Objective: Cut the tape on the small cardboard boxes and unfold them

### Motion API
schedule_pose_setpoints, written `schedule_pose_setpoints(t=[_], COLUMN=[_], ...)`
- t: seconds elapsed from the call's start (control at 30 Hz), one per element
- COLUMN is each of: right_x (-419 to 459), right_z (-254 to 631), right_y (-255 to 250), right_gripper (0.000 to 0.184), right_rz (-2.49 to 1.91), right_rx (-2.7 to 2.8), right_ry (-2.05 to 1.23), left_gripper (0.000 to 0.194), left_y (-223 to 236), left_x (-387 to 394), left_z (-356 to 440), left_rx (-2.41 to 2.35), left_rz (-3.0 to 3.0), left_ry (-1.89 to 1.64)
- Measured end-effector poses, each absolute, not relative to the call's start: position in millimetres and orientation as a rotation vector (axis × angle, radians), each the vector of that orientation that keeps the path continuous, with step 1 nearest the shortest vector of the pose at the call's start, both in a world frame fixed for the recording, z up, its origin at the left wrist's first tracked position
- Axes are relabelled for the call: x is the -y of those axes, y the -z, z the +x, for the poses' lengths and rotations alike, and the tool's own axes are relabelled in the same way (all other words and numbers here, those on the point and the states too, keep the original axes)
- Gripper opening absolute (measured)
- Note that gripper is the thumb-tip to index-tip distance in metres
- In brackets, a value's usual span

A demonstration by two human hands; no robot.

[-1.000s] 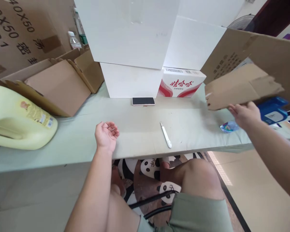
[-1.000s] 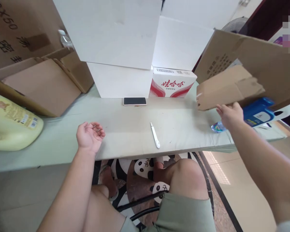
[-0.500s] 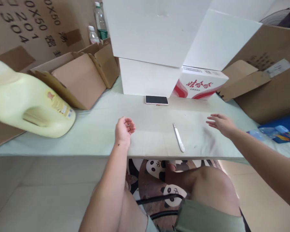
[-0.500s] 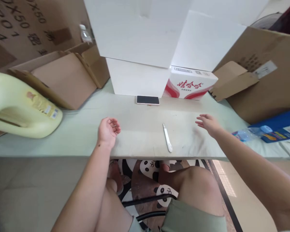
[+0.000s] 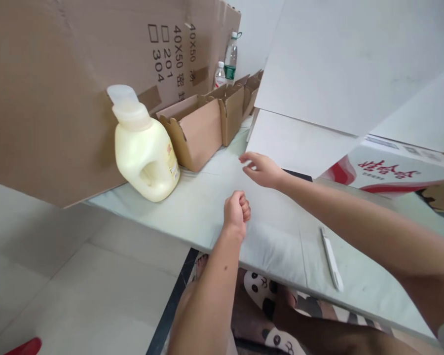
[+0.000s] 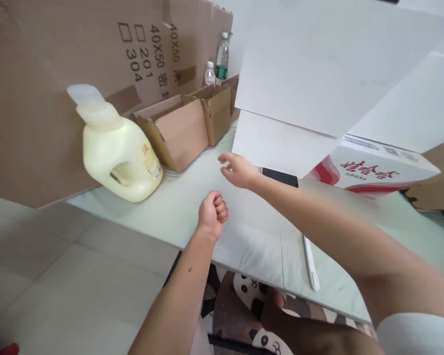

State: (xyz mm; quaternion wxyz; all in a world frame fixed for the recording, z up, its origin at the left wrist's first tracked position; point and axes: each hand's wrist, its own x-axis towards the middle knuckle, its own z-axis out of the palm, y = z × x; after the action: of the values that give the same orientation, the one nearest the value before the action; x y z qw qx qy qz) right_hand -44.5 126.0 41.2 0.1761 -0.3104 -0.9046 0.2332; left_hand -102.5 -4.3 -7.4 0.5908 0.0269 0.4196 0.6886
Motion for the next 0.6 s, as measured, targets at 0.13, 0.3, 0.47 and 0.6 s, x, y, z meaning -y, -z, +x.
schedule_pose_setpoints(t=[0.13,0.3,0.47,0.6], right_x=[-111.9,-111.1,-122.6,-109.9], right_z=[-136.6,-208.2,-179.8,-96.8], right_y=[-73.4,-89.3,-67.1,-55.0], right_gripper=[0.044,0.054,0.042,0.016], right_rz=[-0.495,-0.442,-0.482,-0.554], right_rx=[2.695,2.789,2.698,2.623], right_ry=[-0.344,-0.094,0.035,-0.028], left_gripper=[0.039,0.04,0.037,0.036], left_y=[5.3,8.1,5.8,2.5], left_x=[5.4,12.2,23.4,32.1], left_z=[-116.3,-126.0,-138.8,-147.4], left_rx=[-0.972,-0.974,-0.933,-1.013], left_rz=[0.032,0.036,-0.04,-0.129], left_ry=[-1.607,-1.615,-1.646,-1.83])
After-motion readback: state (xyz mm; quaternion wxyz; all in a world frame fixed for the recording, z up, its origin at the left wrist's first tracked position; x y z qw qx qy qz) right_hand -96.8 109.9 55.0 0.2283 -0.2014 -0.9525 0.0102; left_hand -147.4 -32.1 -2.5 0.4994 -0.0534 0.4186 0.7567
